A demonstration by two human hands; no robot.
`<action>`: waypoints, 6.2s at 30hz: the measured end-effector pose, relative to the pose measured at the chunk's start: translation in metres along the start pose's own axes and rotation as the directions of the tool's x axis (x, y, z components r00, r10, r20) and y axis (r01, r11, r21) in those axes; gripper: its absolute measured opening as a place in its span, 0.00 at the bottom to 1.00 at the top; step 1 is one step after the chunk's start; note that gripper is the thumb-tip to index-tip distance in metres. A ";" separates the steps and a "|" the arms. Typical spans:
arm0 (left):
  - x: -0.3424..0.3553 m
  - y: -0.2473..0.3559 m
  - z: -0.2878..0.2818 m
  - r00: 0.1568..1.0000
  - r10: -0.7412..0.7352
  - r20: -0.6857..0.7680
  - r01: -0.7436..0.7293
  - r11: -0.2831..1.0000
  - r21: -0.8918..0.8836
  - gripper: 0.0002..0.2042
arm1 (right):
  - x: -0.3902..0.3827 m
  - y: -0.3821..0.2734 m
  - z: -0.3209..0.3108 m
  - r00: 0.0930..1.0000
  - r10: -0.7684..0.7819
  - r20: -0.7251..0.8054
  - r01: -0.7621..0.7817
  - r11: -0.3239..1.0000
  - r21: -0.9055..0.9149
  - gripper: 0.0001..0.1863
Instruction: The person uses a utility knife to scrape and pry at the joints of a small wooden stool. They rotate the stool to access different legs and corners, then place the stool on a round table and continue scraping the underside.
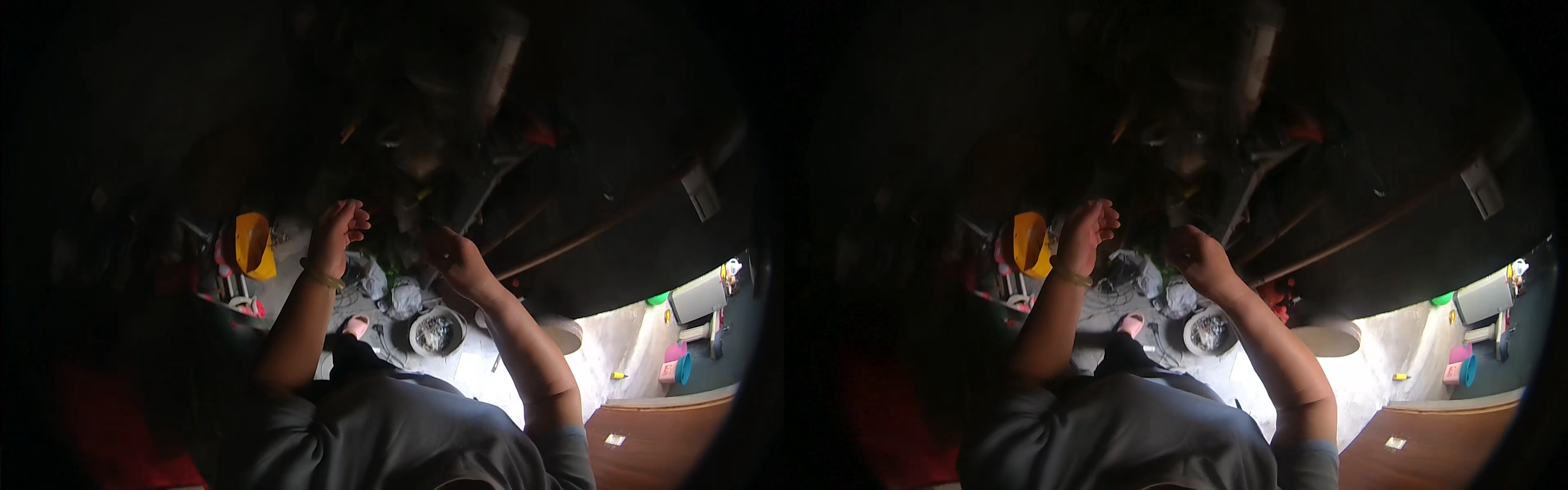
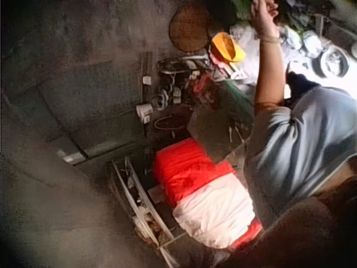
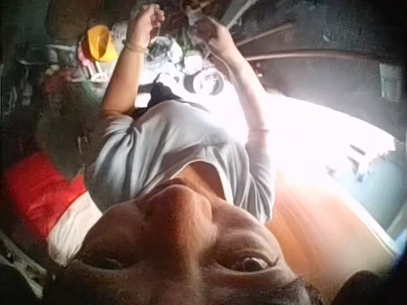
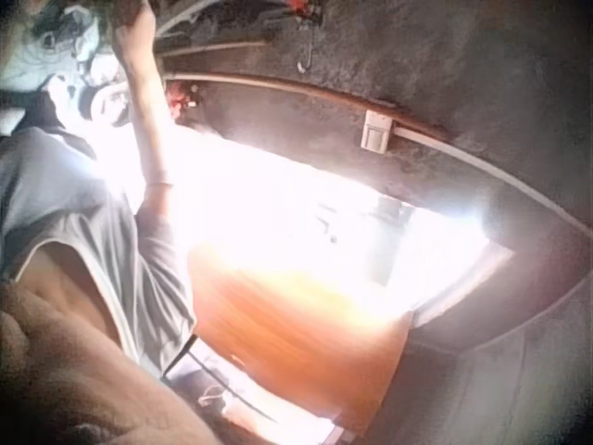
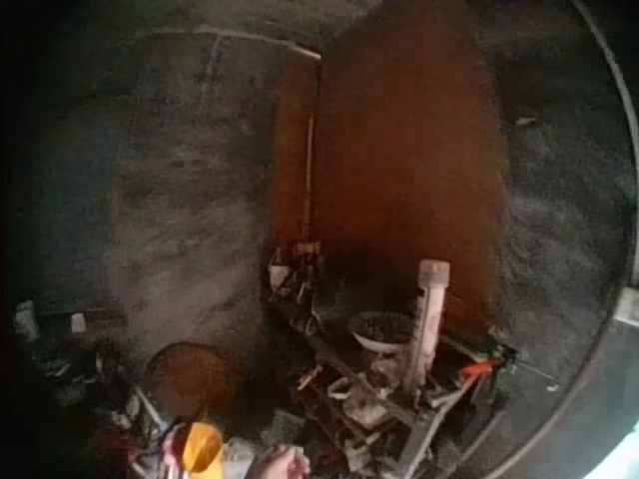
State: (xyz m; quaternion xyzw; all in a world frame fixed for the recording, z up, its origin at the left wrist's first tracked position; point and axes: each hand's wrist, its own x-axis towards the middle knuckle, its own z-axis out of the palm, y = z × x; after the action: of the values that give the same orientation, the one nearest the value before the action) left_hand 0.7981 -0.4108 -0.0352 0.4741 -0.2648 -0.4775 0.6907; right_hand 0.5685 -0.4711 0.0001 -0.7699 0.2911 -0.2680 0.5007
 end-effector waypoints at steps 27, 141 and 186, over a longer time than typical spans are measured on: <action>0.436 0.072 -0.097 0.988 -0.155 0.022 0.156 0.978 -0.139 0.37 | 0.621 -0.067 0.017 0.854 0.136 -0.502 -0.513 0.389 -0.766 0.50; -0.046 -0.355 0.137 -0.440 -0.218 0.871 -0.683 0.711 -0.167 0.13 | -0.272 0.208 0.079 0.748 0.284 -0.601 -0.623 0.612 -0.487 0.08; -0.086 -0.403 0.084 -0.094 -0.473 0.876 -0.752 0.611 0.249 0.11 | -0.356 0.330 0.107 0.516 0.679 -0.523 -0.856 0.432 -0.283 0.05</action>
State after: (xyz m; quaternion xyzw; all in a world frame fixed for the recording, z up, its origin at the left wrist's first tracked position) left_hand 0.5300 -0.4040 -0.3592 0.1570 -0.9055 -0.3928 0.0341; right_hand 0.3405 -0.2587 -0.3865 -0.5913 0.7525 -0.0429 0.2868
